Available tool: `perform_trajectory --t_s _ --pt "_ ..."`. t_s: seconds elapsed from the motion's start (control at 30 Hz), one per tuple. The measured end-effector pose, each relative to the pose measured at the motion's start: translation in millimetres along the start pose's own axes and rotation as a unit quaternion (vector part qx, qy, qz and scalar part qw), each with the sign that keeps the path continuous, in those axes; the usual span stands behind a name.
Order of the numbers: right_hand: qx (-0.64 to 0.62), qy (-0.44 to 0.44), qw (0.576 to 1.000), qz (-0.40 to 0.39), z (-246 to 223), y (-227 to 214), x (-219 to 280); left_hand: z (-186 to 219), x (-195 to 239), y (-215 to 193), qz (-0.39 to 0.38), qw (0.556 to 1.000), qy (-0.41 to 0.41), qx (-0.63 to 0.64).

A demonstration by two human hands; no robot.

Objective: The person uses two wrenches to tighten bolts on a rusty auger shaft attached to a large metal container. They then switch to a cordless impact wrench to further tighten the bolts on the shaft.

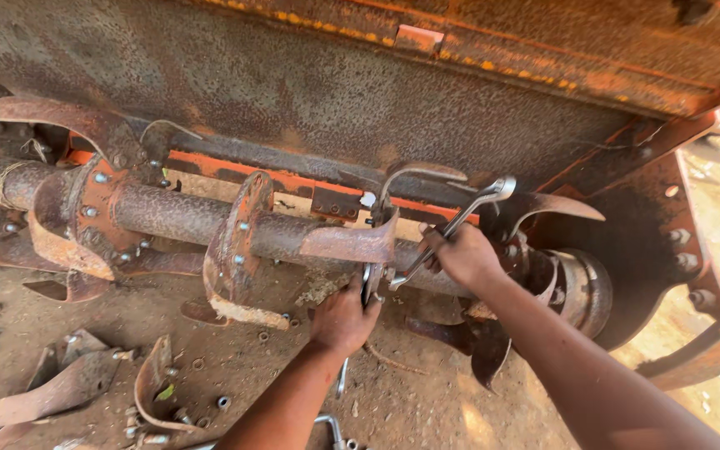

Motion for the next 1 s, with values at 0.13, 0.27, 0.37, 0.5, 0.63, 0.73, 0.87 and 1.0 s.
perform_trajectory --t_s 0.13,0.27,0.37,0.5,0.63,0.73,0.87,1.0 --pt "-0.139 0.047 0.988 -0.04 30 21 -16 -4 4 11 -0.043 0.997 -0.05 0.03" --pt "-0.21 0.081 0.974 -0.01 43 17 -20 5 4 -2 -0.008 1.0 -0.027 0.004" --pt "-0.192 0.079 0.978 0.031 53 5 -21 5 5 -2 -0.016 0.999 -0.024 -0.014" --pt "-0.236 0.048 0.97 0.024 55 -4 -27 7 3 -4 -0.007 1.0 -0.018 0.003" --pt "-0.233 0.01 0.972 0.004 41 3 -39 6 8 0 -0.017 0.999 -0.026 0.007" --pt "-0.213 0.02 0.977 -0.005 28 4 -56 4 5 1 -0.049 0.997 -0.053 -0.003" --pt "-0.169 0.059 0.983 -0.032 19 3 -69 10 6 -3 -0.044 0.998 -0.041 -0.019" --pt "-0.075 0.061 0.995 0.035 6 -2 -49 10 4 -7 -0.067 0.996 -0.061 0.004"
Point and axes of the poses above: each hand's wrist, its own x-axis away from the middle knuckle, its own y-axis out of the palm, z = x × y, the point moved 8 cm from there along -x, towards the middle knuckle, and after that the axes turned 5 degrees about -y, right-handed, at the moved point
